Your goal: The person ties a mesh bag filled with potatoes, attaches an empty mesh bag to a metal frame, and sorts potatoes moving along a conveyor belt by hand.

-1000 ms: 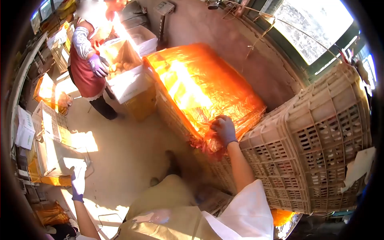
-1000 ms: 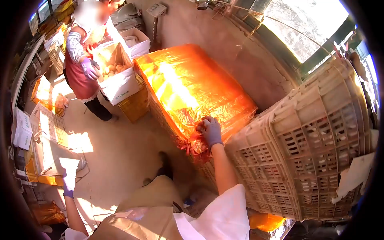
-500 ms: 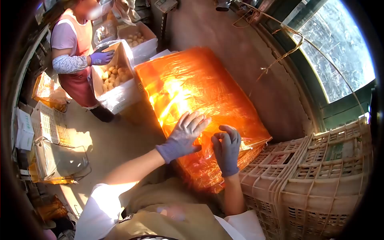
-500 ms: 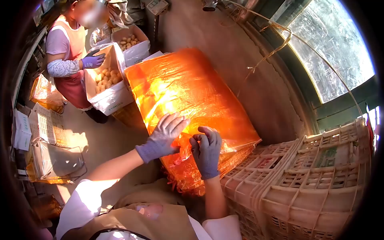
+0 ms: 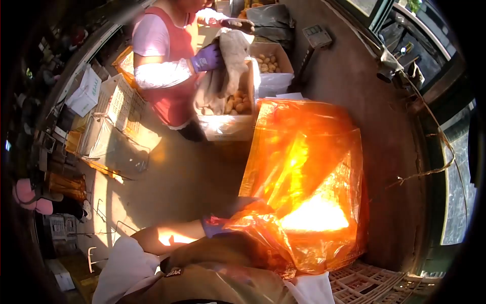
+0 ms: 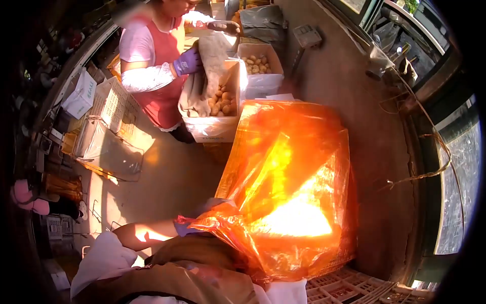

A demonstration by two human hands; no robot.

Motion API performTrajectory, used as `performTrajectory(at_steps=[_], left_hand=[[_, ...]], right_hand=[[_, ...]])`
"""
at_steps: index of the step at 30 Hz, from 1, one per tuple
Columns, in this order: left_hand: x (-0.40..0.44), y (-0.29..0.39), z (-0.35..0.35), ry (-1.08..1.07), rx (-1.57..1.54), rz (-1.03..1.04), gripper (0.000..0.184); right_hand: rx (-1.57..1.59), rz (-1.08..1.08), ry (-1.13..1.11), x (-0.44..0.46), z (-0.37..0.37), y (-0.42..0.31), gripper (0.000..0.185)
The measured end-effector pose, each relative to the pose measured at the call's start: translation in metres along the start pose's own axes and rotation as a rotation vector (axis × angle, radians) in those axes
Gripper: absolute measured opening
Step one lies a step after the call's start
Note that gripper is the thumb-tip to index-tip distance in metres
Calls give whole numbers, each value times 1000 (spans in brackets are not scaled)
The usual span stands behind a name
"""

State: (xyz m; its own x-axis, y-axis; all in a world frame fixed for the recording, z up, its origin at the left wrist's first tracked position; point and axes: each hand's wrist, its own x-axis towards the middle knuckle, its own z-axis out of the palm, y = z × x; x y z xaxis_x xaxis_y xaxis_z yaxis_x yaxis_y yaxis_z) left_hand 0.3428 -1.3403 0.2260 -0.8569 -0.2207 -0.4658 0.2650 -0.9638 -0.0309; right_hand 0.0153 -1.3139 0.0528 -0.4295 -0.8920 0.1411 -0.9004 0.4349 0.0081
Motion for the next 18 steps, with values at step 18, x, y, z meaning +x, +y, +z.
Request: performTrajectory(at_steps=[18], left_hand=[[-175,-540,-436,1885,651,-104,23]], right_hand=[[200,-432,216,31,12,-185,54]])
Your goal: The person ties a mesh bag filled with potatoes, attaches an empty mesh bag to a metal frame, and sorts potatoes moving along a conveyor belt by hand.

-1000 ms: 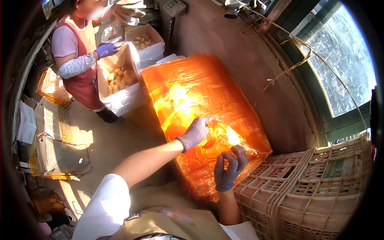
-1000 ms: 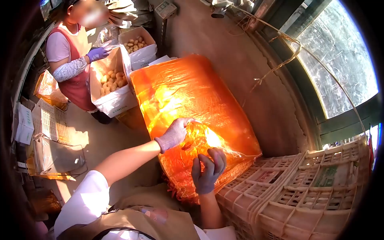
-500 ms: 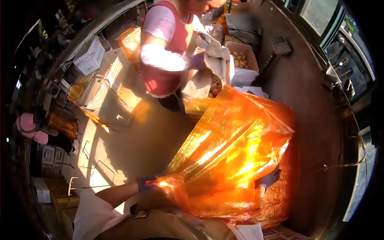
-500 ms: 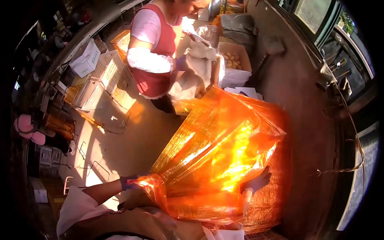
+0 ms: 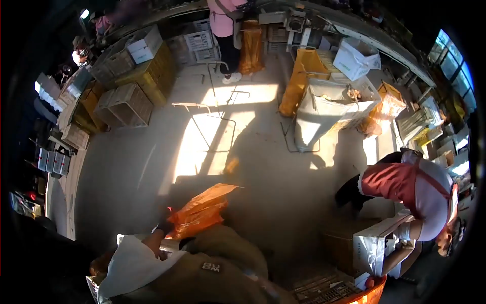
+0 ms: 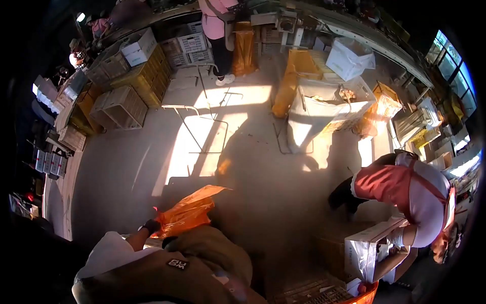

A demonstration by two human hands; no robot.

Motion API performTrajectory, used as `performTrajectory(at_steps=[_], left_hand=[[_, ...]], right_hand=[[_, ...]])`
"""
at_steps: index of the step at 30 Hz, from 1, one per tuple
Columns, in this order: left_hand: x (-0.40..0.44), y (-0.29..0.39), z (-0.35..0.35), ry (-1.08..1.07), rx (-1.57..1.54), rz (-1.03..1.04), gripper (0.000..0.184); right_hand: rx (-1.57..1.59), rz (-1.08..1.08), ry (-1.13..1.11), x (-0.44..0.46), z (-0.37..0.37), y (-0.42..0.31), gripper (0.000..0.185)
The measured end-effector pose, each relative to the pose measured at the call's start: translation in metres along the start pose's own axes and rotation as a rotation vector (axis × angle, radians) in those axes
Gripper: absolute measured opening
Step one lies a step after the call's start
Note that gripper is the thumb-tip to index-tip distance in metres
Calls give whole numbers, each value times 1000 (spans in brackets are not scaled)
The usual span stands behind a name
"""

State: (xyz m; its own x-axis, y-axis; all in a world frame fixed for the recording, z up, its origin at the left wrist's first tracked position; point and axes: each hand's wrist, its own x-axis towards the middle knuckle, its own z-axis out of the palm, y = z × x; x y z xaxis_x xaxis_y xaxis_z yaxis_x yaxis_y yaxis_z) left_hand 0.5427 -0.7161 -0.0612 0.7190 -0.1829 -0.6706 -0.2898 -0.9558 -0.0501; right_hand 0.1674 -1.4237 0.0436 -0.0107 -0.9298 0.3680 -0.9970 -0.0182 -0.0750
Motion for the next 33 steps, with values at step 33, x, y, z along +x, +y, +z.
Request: performTrajectory(at_steps=[33], left_hand=[[393,-64,-305,675,-1230,-17,16]], right_hand=[[225,-1857,-1058,-517,-16,-1326,30]])
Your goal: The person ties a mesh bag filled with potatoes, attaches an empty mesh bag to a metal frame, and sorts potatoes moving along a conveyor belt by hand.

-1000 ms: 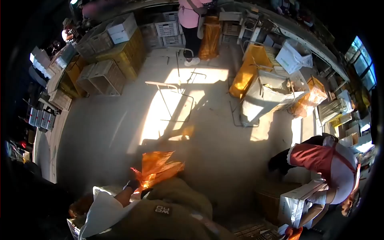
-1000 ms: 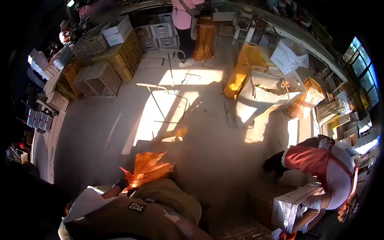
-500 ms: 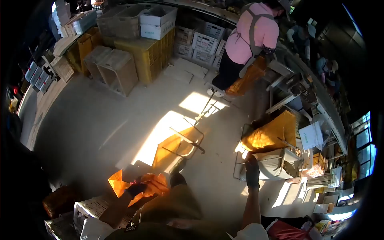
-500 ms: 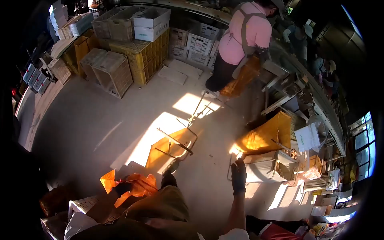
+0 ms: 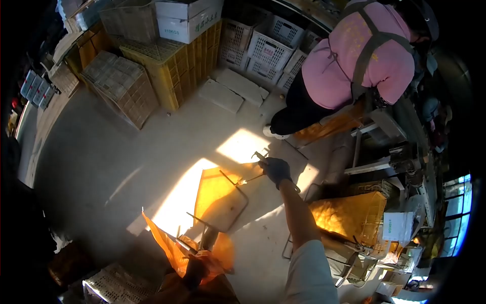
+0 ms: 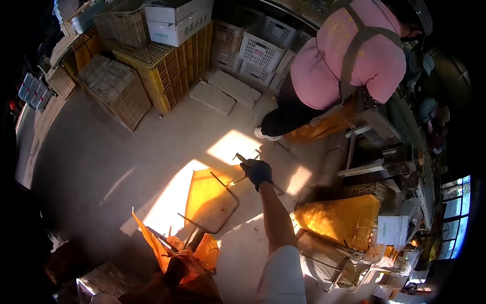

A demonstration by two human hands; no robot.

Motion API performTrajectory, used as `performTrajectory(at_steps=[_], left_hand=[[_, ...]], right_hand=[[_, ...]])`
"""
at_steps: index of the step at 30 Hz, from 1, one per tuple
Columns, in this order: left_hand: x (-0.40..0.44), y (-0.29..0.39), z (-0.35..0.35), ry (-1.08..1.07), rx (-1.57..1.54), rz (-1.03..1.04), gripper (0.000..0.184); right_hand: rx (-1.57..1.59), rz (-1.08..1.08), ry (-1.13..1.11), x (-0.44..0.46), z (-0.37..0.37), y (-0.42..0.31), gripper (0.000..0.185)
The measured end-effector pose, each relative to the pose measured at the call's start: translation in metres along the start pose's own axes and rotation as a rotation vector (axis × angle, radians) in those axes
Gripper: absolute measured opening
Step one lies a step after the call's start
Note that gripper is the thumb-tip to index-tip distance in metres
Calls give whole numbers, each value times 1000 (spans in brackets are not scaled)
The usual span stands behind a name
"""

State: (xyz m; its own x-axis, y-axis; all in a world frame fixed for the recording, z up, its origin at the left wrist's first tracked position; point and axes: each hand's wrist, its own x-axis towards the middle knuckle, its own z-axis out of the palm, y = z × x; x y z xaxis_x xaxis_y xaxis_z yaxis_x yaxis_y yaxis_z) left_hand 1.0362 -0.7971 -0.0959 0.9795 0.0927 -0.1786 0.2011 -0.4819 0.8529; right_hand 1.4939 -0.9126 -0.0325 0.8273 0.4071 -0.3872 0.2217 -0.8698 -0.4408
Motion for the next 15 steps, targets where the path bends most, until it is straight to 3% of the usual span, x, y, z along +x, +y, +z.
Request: performTrajectory(at_steps=[3,4,5,6,7,8,9,11,13,15], left_hand=[[32,-20,-18,35,-122,-268,18],[58,-2,-58,80,-736,-489,14],[84,17,-98,278,-1329,-718,14],[119,29,-130,331,-1134,-712,16],[149,15,-151,186,-1169,-304,15],[187,36,-184,243,-980,-479,14],[225,13,-205,126,-636,-259,20],[292,80,-256,-27,-419,-256,22],[346,55,-283,1,54,116,24],[371,86,-332,-36,-148,-181,27]], right_hand=[[171,97,132,-15,-15,7,31],[297,192,136,-20,-23,26,33],[484,298,125,-24,-32,49,28],[870,423,177,-27,-32,77,19],[929,518,203,-41,-34,89,15],[978,684,235,-55,-34,88,20],[1083,708,244,-72,-27,92,22],[1348,749,340,-90,14,108,23],[1489,841,464,-100,32,86,20],[1744,832,726,-101,45,58,20]])
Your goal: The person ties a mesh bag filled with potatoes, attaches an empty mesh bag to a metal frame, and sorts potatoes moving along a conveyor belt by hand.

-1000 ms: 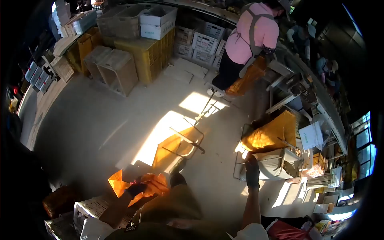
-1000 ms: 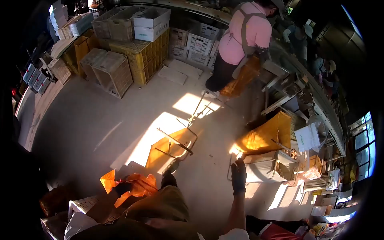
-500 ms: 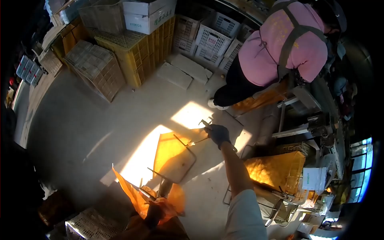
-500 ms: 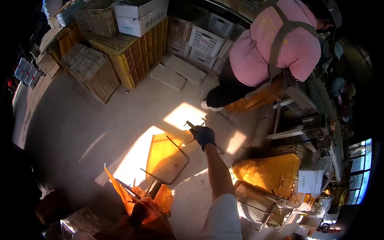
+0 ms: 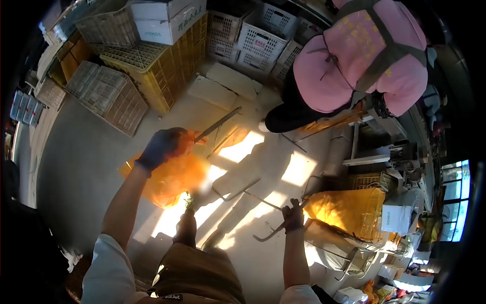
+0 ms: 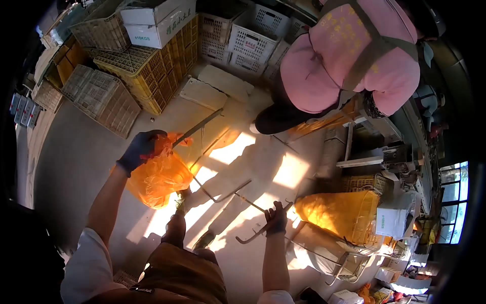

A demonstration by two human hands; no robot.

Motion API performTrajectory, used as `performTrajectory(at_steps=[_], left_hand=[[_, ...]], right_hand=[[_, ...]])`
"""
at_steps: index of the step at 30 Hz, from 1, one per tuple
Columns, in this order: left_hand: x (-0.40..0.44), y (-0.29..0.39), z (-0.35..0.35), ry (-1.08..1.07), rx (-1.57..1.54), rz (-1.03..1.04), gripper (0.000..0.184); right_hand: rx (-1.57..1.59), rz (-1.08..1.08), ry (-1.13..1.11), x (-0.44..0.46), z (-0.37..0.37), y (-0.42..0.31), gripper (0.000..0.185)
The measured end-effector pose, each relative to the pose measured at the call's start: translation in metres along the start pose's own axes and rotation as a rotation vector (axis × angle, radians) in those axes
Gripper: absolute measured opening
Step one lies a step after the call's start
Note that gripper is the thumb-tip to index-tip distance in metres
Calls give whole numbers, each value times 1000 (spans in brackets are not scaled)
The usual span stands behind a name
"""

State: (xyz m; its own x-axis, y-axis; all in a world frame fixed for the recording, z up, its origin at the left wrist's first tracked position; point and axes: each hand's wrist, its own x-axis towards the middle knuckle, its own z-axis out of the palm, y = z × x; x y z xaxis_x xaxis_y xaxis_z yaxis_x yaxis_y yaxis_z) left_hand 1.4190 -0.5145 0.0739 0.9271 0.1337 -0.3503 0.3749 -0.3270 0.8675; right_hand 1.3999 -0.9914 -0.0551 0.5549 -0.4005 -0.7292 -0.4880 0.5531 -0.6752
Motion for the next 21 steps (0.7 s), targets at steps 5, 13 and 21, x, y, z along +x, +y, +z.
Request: performTrajectory(at_steps=[5,13,21], left_hand=[[-1,-71,-92,236,39,145,27],[-43,-149,-62,285,-105,17,27],[-68,-86,10,140,-440,-80,25]], right_hand=[[103,138,67,-26,-7,62,22],[-36,103,-10,-76,-11,161,35],[-1262,490,-822,-168,42,13,62]])
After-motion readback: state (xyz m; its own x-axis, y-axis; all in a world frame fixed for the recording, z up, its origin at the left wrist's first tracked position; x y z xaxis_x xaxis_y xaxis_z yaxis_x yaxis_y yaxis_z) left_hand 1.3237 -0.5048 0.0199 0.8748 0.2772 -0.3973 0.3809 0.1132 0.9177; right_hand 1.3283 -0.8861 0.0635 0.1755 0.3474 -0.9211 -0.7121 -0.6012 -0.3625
